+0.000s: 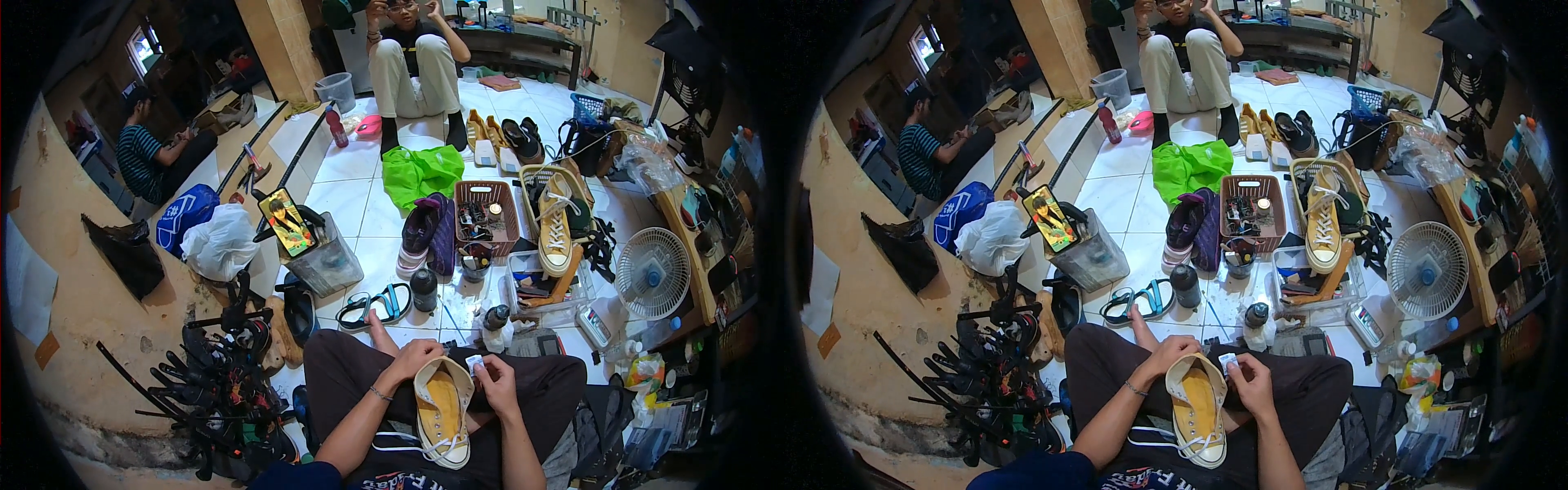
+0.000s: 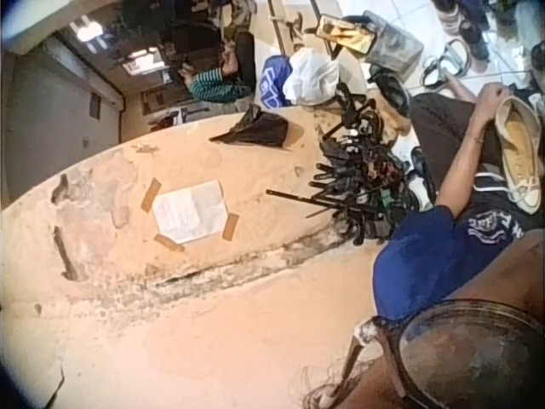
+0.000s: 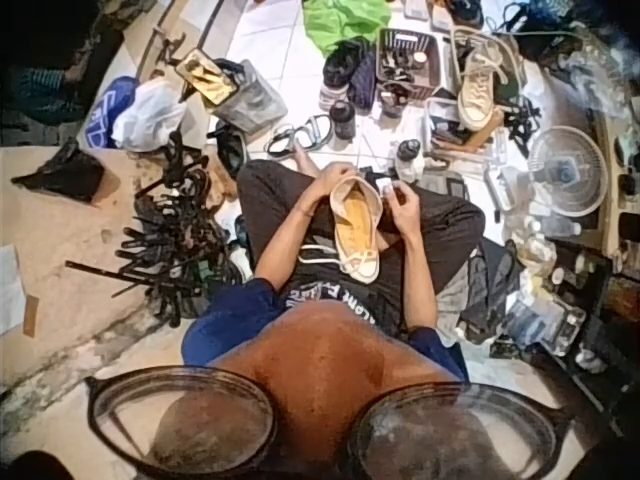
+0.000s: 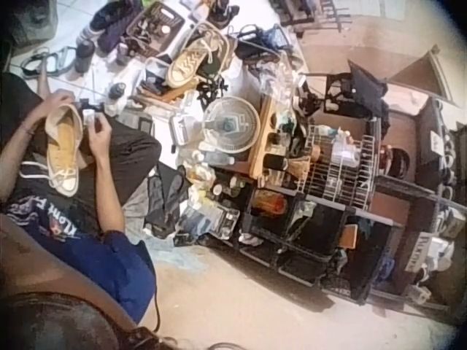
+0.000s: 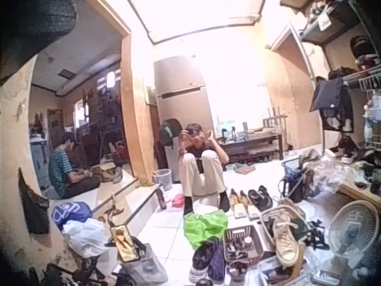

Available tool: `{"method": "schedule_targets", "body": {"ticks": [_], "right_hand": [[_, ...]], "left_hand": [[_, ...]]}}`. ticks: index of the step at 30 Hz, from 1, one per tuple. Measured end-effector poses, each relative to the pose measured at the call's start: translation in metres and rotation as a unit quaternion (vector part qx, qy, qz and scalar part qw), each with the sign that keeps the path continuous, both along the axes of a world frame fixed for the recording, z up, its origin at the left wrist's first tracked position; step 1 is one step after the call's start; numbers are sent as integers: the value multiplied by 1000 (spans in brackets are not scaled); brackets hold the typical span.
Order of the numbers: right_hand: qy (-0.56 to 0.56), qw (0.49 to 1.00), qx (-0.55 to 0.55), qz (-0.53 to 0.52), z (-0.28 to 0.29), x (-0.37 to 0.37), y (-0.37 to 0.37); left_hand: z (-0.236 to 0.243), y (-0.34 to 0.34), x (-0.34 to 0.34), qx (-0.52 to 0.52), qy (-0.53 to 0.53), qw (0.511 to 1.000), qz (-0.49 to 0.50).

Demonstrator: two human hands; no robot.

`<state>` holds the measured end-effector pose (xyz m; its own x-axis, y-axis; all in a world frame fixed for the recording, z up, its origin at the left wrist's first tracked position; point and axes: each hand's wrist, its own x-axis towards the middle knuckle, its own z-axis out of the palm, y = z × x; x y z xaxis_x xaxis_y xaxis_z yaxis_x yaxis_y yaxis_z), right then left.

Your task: Relacing a high-top sneaker and inspecting its interior for repair.

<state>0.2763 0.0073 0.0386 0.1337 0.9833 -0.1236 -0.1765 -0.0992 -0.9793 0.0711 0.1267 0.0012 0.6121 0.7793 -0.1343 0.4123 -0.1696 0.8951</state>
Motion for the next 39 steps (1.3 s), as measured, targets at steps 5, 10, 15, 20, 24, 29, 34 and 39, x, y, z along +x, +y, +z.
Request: {"method": "schedule_targets", "body": {"ticks": [5,10,15,20,24,29,34,39], "right_hand": [[-3,1000,-7,3,0,0,0],[-14,999,-29,2,0,0,1],[-13,1000,-6,6,-1,0,0],[-12,1000,-6,4,-3,0,1],[-12,1000,-12,6,-3,-1,1],[-30,1000,-9,4,-2,0,1],[-41,999,19,-8,-8,-9,4],[15,997,25,77,-15,-23,2]], "left_hand": [[0,1,0,3,5,1000,1],[-3,1,-1,14,16,1000,0],[-4,1,-1,12,11,1000,-8],[-5,2,-1,7,10,1000,6],[-6,1,0,-4,9,1000,6],[-8,2,-1,6,2,1000,10],[-11,0,0,9,12,1000,22],[17,13,-17,105,-152,973,138]]}}
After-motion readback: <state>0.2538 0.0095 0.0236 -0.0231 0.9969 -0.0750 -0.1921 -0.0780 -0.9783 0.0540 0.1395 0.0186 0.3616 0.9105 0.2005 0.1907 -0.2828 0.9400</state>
